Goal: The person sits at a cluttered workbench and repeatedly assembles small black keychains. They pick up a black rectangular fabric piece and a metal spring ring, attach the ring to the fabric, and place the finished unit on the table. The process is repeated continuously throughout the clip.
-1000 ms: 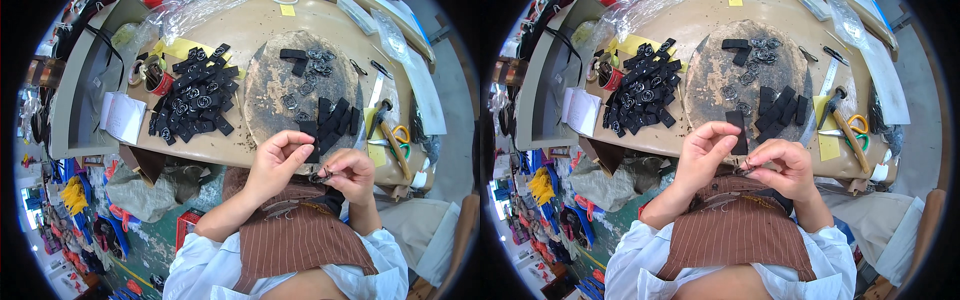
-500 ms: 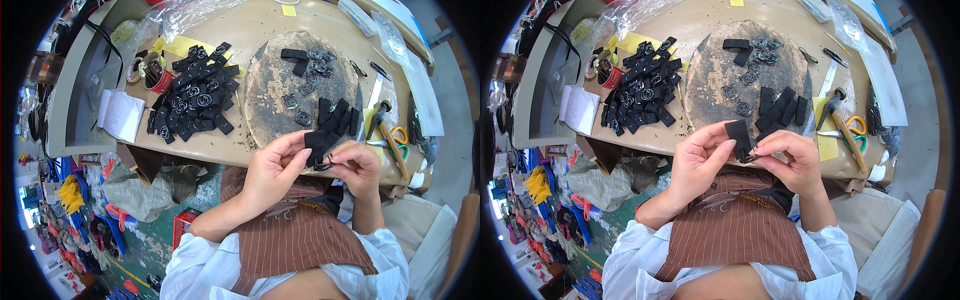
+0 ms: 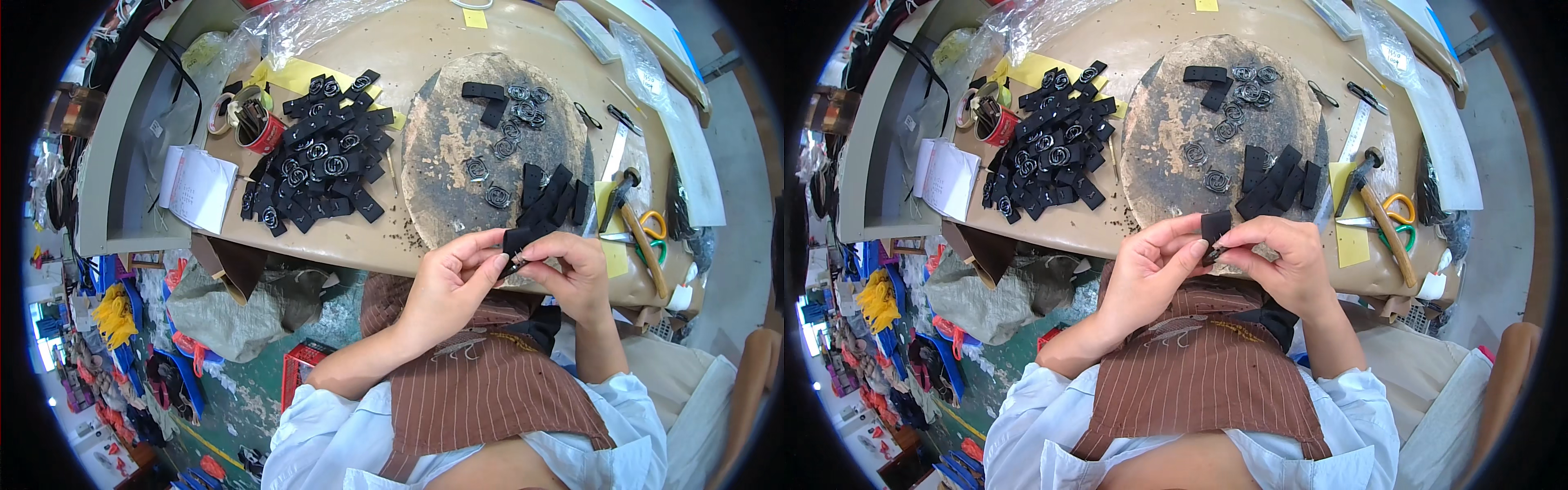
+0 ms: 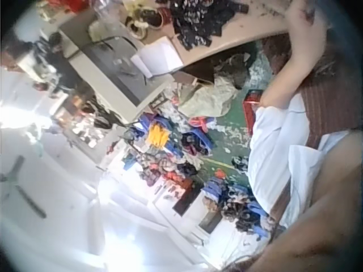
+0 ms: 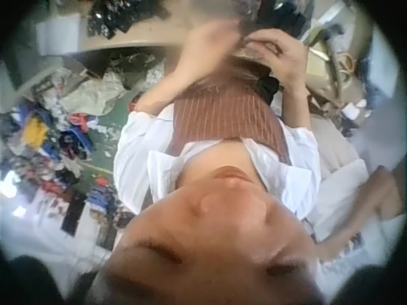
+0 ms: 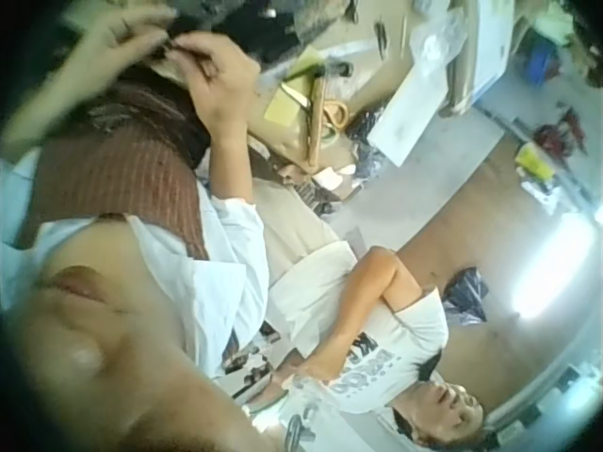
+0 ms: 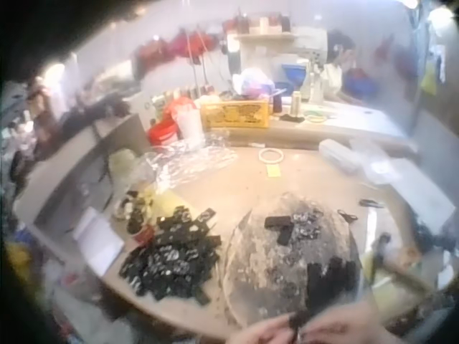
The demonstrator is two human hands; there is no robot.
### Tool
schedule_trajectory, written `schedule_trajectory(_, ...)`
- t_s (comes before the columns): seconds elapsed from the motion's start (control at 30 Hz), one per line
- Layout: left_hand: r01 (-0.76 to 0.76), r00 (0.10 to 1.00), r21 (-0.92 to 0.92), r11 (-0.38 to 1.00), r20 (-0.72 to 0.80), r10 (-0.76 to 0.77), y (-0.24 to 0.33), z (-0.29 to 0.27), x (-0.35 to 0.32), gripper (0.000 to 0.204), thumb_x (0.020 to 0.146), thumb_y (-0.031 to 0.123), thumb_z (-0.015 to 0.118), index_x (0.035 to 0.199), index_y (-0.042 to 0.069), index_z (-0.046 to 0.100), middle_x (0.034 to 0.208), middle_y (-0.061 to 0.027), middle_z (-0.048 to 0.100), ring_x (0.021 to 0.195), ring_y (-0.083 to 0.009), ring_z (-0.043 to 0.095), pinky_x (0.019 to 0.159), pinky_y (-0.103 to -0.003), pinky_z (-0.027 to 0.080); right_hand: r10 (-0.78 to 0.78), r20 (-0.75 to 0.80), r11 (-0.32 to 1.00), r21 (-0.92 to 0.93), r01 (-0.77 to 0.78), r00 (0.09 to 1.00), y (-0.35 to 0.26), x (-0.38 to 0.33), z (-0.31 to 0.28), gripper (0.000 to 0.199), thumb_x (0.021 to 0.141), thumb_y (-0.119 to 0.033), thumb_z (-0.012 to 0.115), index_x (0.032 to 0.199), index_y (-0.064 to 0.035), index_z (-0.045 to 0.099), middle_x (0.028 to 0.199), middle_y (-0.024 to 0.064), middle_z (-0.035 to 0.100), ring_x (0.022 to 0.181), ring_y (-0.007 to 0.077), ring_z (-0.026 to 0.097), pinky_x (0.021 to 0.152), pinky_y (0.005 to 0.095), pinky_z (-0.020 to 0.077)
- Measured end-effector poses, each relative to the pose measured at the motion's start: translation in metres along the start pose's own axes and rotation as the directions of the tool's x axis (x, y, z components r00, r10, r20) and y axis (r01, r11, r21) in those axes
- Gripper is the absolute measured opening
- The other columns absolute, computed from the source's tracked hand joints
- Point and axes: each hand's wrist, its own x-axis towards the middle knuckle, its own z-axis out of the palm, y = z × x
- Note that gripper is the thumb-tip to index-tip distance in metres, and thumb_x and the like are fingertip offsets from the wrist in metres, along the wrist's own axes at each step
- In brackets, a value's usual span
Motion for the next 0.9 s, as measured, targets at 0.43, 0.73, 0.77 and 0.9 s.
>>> schedule_trajectory(0.43,0.024,1.000,-0.200,0.980,0.019,-0.020,-0.007,0.001,-0.002,0.029,0.091,0.002,0.051,0.119,-0.002,0.053,0.107,-0.0077,0.062,0.093,-0.0104,0.060,0.078,-0.023,0.052,0.067,-0.043,0.983,0.173,-0.059,0.997,0.005,-0.007,0.005,0.017,0.070,0.004,0.072,0.086,-0.0004,0.065,0.083,0.0087,0.063,0.075,0.0142,0.060,0.064,0.0243,0.0475)
schedule_trajectory(0.73,0.075,0.997,-0.203,0.976,-0.012,-0.080,-0.013,0.000,-0.003,0.029,0.090,0.002,0.054,0.118,-0.001,0.054,0.109,-0.0088,0.061,0.092,-0.0114,0.061,0.078,-0.025,0.054,0.107,-0.047,0.964,0.251,-0.093,0.993,0.003,-0.010,0.007,0.017,0.072,0.006,0.070,0.087,0.0008,0.065,0.085,0.0094,0.062,0.076,0.0140,0.060,0.065,0.0233,0.0480)
schedule_trajectory(0.77,0.069,0.997,-0.214,0.974,-0.013,-0.073,-0.014,0.000,-0.004,0.029,0.090,0.002,0.054,0.118,-0.002,0.054,0.109,-0.0087,0.061,0.092,-0.0115,0.061,0.077,-0.025,0.054,0.107,-0.049,0.962,0.258,-0.091,0.993,0.003,-0.010,0.008,0.017,0.072,0.007,0.070,0.086,0.0010,0.065,0.085,0.0096,0.062,0.077,0.0141,0.060,0.065,0.0232,0.0480)
schedule_trajectory(0.9,0.019,1.000,-0.199,0.980,0.010,-0.017,-0.012,0.000,-0.006,0.031,0.089,0.001,0.054,0.120,-0.002,0.053,0.108,-0.0082,0.061,0.092,-0.0121,0.061,0.076,-0.025,0.053,0.113,-0.039,0.943,0.319,-0.095,0.993,0.003,-0.010,0.007,0.017,0.072,0.008,0.069,0.087,0.0016,0.064,0.087,0.0100,0.062,0.078,0.0141,0.060,0.066,0.0234,0.0483)
